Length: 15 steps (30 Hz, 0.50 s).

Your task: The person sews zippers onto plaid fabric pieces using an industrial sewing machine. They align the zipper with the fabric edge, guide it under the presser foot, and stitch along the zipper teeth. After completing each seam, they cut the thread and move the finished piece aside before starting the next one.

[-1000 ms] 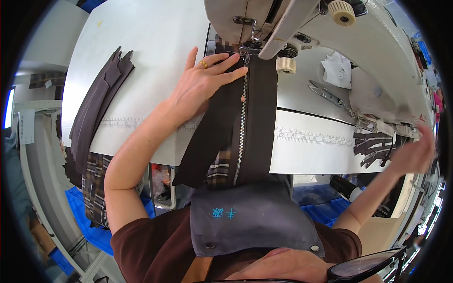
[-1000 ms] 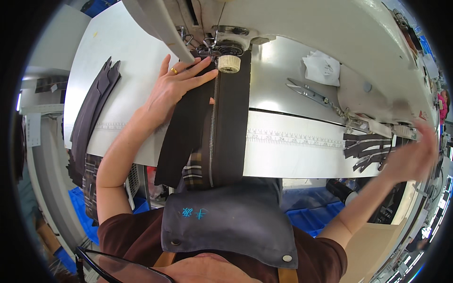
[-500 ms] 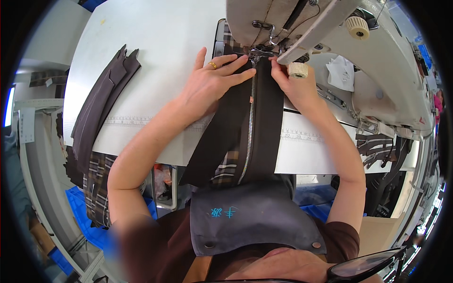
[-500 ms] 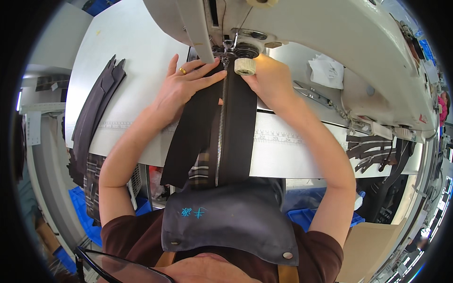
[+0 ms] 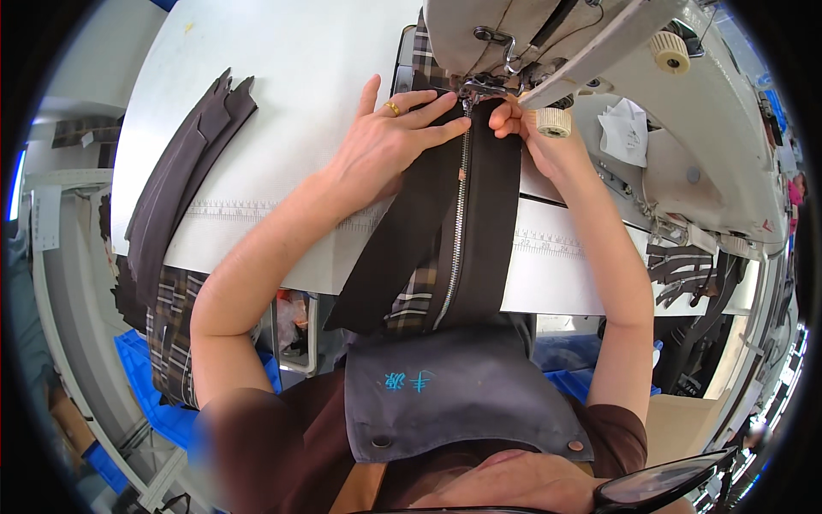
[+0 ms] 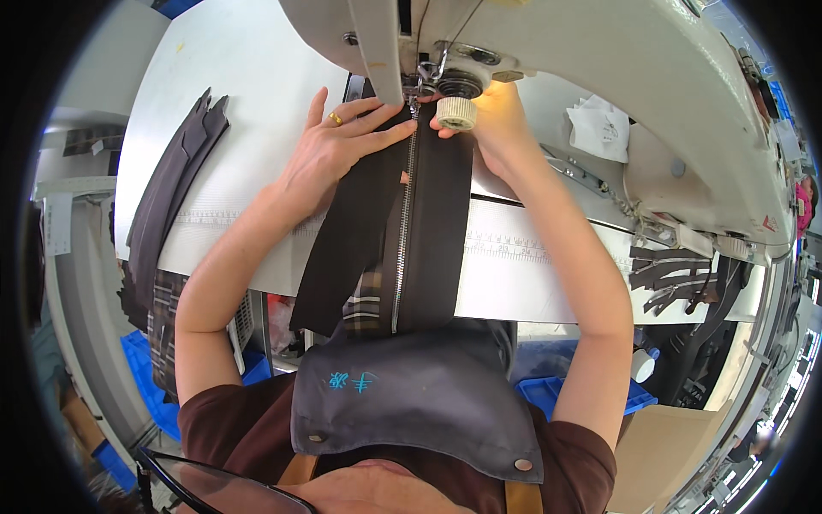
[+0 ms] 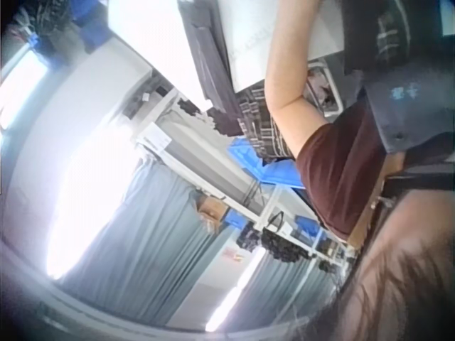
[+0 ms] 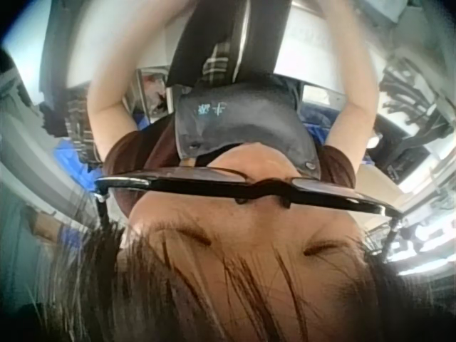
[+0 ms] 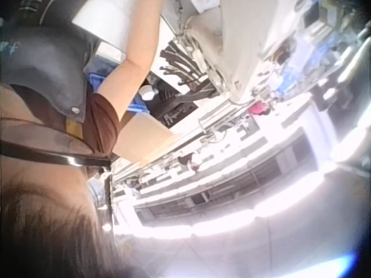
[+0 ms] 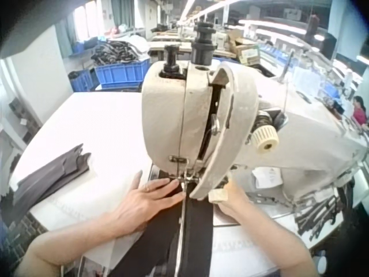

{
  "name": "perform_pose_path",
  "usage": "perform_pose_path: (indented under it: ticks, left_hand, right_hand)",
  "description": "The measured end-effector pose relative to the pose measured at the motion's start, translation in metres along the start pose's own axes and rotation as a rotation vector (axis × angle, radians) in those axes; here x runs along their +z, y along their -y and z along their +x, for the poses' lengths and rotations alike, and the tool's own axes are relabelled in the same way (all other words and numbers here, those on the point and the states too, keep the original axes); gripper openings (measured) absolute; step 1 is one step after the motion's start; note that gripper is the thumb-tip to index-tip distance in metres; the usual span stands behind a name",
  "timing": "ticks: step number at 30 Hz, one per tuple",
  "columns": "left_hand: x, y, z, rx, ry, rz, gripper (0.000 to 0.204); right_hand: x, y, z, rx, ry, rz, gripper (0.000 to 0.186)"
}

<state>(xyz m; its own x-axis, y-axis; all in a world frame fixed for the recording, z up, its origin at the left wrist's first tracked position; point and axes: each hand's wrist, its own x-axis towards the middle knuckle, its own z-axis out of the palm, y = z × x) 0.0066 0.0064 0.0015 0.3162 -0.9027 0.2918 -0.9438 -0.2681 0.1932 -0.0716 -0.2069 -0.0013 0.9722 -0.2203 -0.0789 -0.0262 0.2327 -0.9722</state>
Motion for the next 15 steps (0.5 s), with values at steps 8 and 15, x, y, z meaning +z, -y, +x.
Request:
perform_pose_path:
  ticks: [8, 15]
  left_hand:
    - [0.0, 0.0, -0.001, -0.009, -0.001, 0.018, 0.075]
    - [0.002, 0.001, -0.009, 0.038, -0.002, 0.035, 0.069]
  right_hand:
    - [0.012, -0.002, -0.004, -0.183, -0.095, -0.882, 0.021]
    - [0.002, -0.016, 0.0, -0.245, -0.011, -1.056, 0.021]
